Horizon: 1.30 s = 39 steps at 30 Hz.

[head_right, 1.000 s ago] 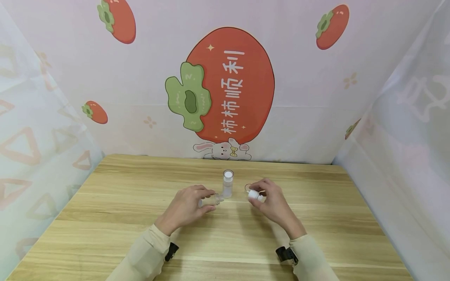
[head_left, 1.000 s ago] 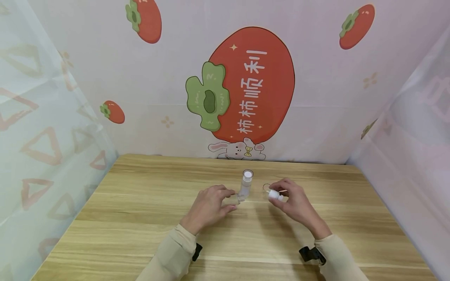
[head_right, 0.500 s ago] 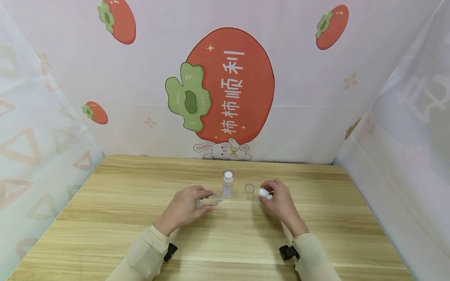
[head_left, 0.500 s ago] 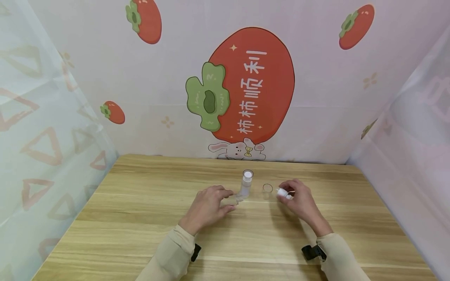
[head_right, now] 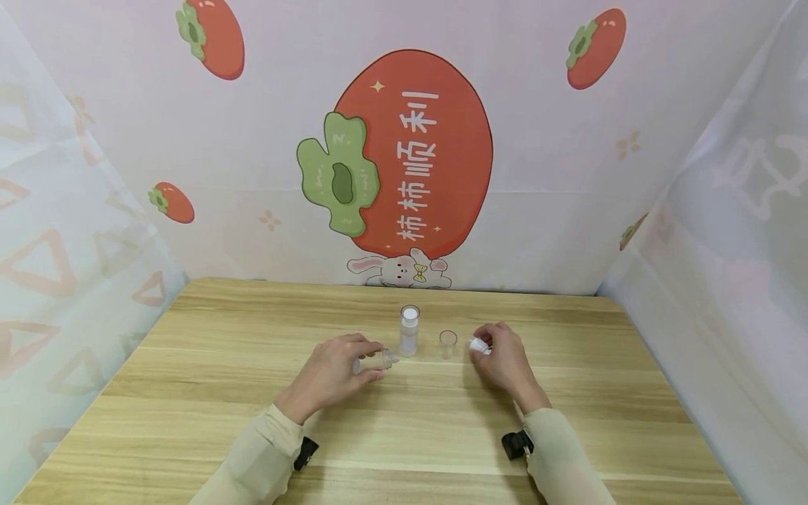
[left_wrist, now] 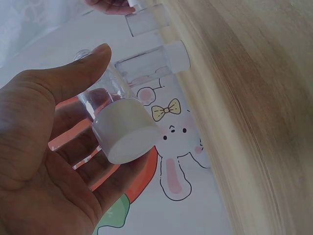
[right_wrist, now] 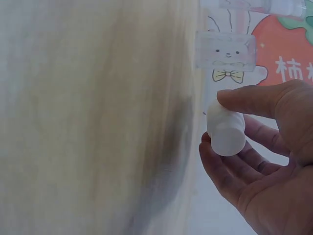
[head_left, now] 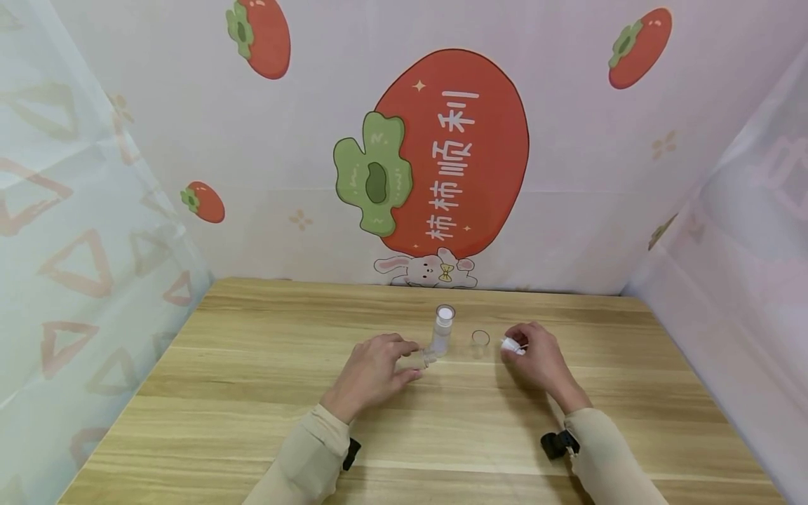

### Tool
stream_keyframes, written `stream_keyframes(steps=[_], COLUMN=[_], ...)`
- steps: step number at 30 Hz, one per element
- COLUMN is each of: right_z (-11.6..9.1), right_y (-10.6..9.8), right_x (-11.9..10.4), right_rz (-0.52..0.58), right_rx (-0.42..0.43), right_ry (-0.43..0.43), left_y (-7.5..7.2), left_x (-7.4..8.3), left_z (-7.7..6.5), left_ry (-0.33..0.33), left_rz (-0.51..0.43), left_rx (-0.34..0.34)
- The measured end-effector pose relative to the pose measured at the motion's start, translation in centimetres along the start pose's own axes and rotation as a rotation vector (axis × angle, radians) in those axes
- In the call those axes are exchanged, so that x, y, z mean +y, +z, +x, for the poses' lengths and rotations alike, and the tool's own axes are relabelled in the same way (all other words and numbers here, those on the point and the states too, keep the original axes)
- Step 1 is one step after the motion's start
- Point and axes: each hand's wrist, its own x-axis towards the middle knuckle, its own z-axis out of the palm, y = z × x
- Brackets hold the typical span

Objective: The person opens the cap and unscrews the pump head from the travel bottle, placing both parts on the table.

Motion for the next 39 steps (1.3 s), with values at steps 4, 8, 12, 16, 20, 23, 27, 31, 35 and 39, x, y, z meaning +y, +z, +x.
stream_keyframes(steps=[4, 8, 12, 16, 20, 23, 27, 31, 35, 39], right_z=[0.37, 0.64, 0.74, 0.8, 0.85, 0.83, 0.78, 0.76, 0.79, 0.85], right_y=[0.16, 0.32, 0.42, 0.53, 0.55, 0.5, 0.48, 0.46, 0.35, 0.21], right_x=[0.28, 0.43, 0.49, 0.5, 0.45, 0.37, 0.46, 0.47, 0.31, 0.06], right_rz=[-0.013, -0.032, -0.053, -0.064, -0.068, -0.07, -0.07, -0.072, -0.074, -0.076], right_rx=[-0.013, -0.018, -0.03, -0.039, -0.045, -0.047, -0.044, -0.04, -0.044, -0.057], right_ry=[0.012, 0.012, 0.02, 0.023, 0.022, 0.021, 0.013, 0.009, 0.011, 0.011], left_y=[-0.02, -0.03, -0.08, -0.12, -0.15, -0.13, -0.04, 0.0, 0.02, -0.03], left_x=[-0.04, -0.06, -0.06, -0.07, -0.03, -0.04, -0.17, -0.32, -0.46, -0.63], left_z=[-0.01, -0.04, -0.06, -0.08, -0.09, -0.11, -0.15, -0.22, -0.27, -0.29], left_ry=[0.001, 0.001, 0.0, 0.002, 0.001, -0.001, 0.006, 0.017, 0.016, 0.009], left_rz=[0.003, 0.004, 0.0, -0.004, -0.005, -0.009, -0.008, -0.01, -0.019, -0.024], left_rx=[0.0, 0.0, 0.002, 0.004, 0.005, 0.009, 0.02, 0.034, 0.043, 0.038])
